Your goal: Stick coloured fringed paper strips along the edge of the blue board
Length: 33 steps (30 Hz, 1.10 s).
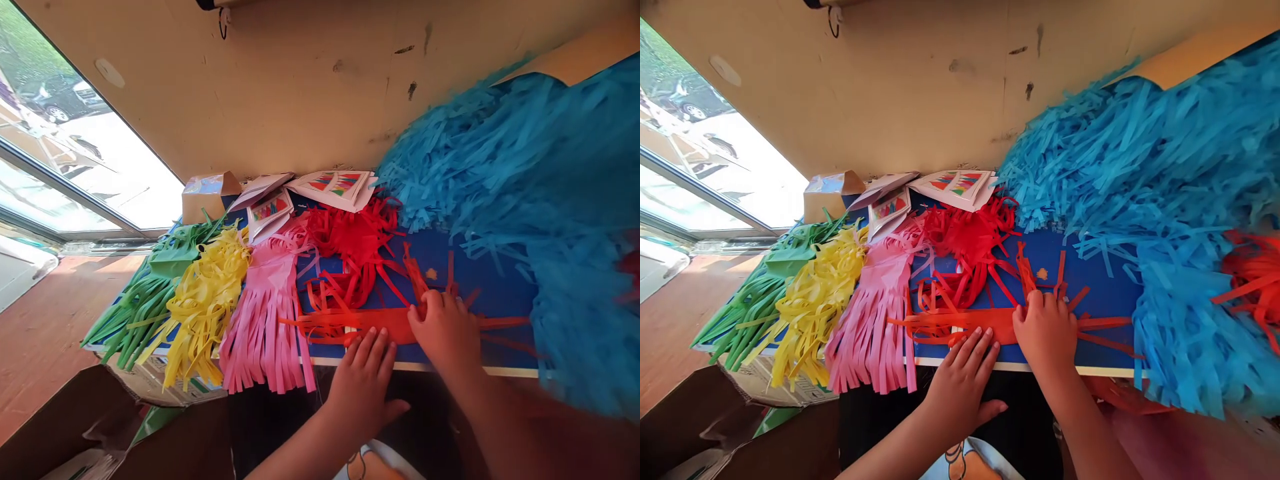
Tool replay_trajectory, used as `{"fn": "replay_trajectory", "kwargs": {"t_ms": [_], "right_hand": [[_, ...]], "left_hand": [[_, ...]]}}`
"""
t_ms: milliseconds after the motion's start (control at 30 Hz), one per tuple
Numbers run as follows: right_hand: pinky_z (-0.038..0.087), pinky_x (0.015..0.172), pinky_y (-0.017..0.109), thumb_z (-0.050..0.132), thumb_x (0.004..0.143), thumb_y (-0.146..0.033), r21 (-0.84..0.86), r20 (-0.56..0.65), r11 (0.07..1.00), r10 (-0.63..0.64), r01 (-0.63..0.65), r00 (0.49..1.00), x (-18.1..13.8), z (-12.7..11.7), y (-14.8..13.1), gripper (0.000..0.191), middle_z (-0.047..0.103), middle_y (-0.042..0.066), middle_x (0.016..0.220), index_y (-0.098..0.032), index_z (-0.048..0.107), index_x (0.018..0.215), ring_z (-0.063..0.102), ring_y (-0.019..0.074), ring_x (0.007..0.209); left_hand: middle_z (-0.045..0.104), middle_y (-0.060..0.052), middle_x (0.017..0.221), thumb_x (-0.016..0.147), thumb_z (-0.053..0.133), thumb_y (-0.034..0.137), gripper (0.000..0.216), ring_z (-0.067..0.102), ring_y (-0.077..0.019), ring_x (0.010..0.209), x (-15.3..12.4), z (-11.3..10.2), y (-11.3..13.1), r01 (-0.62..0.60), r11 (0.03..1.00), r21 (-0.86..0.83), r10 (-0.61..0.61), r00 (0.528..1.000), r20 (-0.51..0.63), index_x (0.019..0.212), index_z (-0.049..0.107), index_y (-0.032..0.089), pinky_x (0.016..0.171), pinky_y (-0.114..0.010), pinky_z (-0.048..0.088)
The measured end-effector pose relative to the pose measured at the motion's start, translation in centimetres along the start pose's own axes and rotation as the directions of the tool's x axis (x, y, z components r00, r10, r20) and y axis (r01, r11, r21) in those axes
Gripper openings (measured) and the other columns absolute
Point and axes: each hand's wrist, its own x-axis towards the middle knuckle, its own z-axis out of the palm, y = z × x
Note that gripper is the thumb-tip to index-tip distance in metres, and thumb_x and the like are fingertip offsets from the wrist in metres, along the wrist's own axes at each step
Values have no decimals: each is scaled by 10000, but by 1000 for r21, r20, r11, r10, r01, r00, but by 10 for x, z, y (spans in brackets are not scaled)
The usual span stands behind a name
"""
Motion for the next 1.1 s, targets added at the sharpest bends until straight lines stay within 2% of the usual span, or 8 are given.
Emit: {"fn": "replay_trajectory", "kwargs": {"t_ms": [67,133,233,300,600,833,1000,1100], "right_hand": [[420,679,347,486,826,-258,123,-263,990,-41,75,964,-11,-6,6,139,633,90,798,-164,578,783,577,237,791],[425,814,366,489,830,-230,215,-434,928,-187,303,882,-27,-11,8,113,652,84,859,-175,587,821,584,214,863],[361,962,385,458,851,-301,218,-371,712,-572,667,732,-54,-7,4,313,620,115,1110,-133,563,1093,505,224,1118],[336,985,388,431,856,-424,176,-255,642,-702,746,665,-67,4,3,523,536,157,1250,-60,486,1227,416,242,1221],[287,956,533,254,903,-507,-85,-98,844,-536,530,838,-75,20,43,647,446,216,1324,-6,467,1251,429,306,1195],[347,863,460,485,834,-490,-200,-234,826,-563,527,793,-78,9,37,515,539,155,1250,-84,583,1136,533,289,1044],[315,937,397,522,852,-320,-96,-318,736,-661,670,680,-72,13,28,343,584,74,1213,-168,566,1157,516,216,1108],[294,976,395,478,878,-210,58,-320,750,-611,659,724,-74,21,24,245,632,35,1139,-195,588,1097,546,184,1076]], "left_hand": [[350,-90,1431,771,455,686,787,371,-258,1283,-1,1,0,9,1000,-26,-8,1000,22,1347,402,152,1008,-376,334],[329,-79,1444,771,463,675,793,347,-256,1297,-2,4,-2,9,998,-54,-7,999,45,1366,371,159,1018,-380,325],[349,-73,1437,800,468,593,729,310,-252,1317,-4,9,-5,-10,996,-92,15,998,54,1372,364,154,1031,-378,308],[352,-78,1436,787,497,546,729,283,-253,1330,-5,10,-8,-28,994,-103,36,997,74,1377,353,143,1040,-377,295],[348,-56,1440,832,470,558,669,332,-219,1303,-11,-1,-15,-43,998,-39,45,998,45,1353,383,148,1025,-337,311],[571,-37,1234,877,501,393,401,517,-197,1085,-22,-2,-17,-31,998,61,33,999,-34,1231,508,205,906,-333,392],[615,-34,1098,902,465,228,240,563,-161,900,-16,-2,-23,-82,987,136,92,993,-74,1120,564,216,810,-319,410],[582,-37,1174,905,460,224,172,536,-174,1002,-12,-4,-25,-97,985,144,108,991,-76,1004,598,198,822,-317,403]]}}
